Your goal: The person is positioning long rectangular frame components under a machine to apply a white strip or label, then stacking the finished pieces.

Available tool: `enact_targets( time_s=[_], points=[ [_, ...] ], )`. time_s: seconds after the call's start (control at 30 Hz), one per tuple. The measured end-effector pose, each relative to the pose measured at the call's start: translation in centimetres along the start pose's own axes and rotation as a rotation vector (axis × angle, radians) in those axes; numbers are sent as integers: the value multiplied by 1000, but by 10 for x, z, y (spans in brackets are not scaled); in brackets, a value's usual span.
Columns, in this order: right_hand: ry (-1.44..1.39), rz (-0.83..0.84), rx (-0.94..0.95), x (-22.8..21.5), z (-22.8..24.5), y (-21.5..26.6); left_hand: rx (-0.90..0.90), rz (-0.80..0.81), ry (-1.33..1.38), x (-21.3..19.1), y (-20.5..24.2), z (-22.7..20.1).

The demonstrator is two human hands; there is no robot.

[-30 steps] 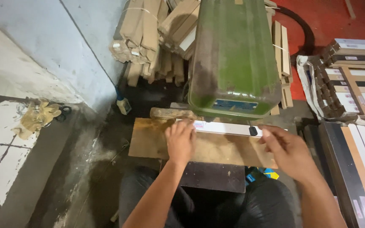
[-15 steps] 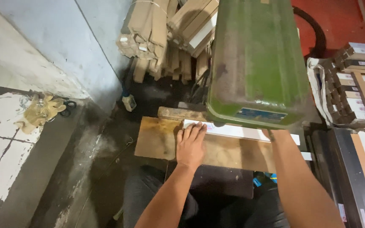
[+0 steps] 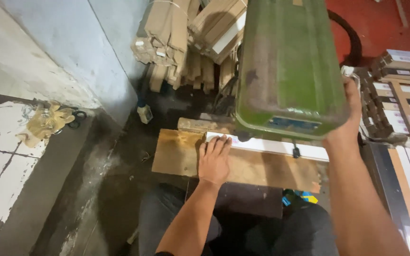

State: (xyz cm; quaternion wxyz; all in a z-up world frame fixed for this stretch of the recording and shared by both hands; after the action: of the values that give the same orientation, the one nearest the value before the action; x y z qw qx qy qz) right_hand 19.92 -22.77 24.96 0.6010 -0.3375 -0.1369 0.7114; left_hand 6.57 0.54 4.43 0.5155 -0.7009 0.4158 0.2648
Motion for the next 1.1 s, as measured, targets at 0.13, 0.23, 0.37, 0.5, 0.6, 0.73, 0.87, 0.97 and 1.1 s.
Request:
enact_targets(
  time_s=[0.13, 0.23, 0.37, 0.5, 0.6, 0.73, 0.87, 0.97, 1.1],
  points=[
    [69, -164, 100, 2, 65, 42, -25, 194, -65, 6, -1, -4],
    [74, -186, -80, -4, 68, 77, 50, -31, -1, -19, -2, -12],
    [192, -230, -72, 0, 65, 119, 108, -98, 52, -21, 2, -16],
    [270, -224, -71, 5, 70, 129, 171, -227, 32, -27, 0, -22],
    [280, -219, -56, 8, 76, 130, 190, -256, 30, -28, 5, -23],
    [306, -218, -33, 8, 74, 130, 193, -249, 32, -28, 5, -24],
    [300, -208, -35, 9, 79, 129, 186, -253, 8, -22, 6, -23],
    [291, -221, -33, 9, 81, 127, 191, -257, 6, -24, 4, -22],
    [294, -240, -36, 9, 81, 127, 191, -244, 25, -25, 4, -24]
  ],
)
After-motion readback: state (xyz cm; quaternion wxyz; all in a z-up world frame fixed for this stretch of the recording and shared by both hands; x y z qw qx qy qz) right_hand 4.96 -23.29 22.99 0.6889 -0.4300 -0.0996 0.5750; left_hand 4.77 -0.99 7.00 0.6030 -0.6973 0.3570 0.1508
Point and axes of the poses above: each hand's wrist, its own y-axis away from the middle knuckle, its own x-axis out of the palm, z = x × y, the point moved 8 cm from there along -y, towards the middle knuckle, and after that the axes turned 4 degrees about -x, right-handed, at the moved point
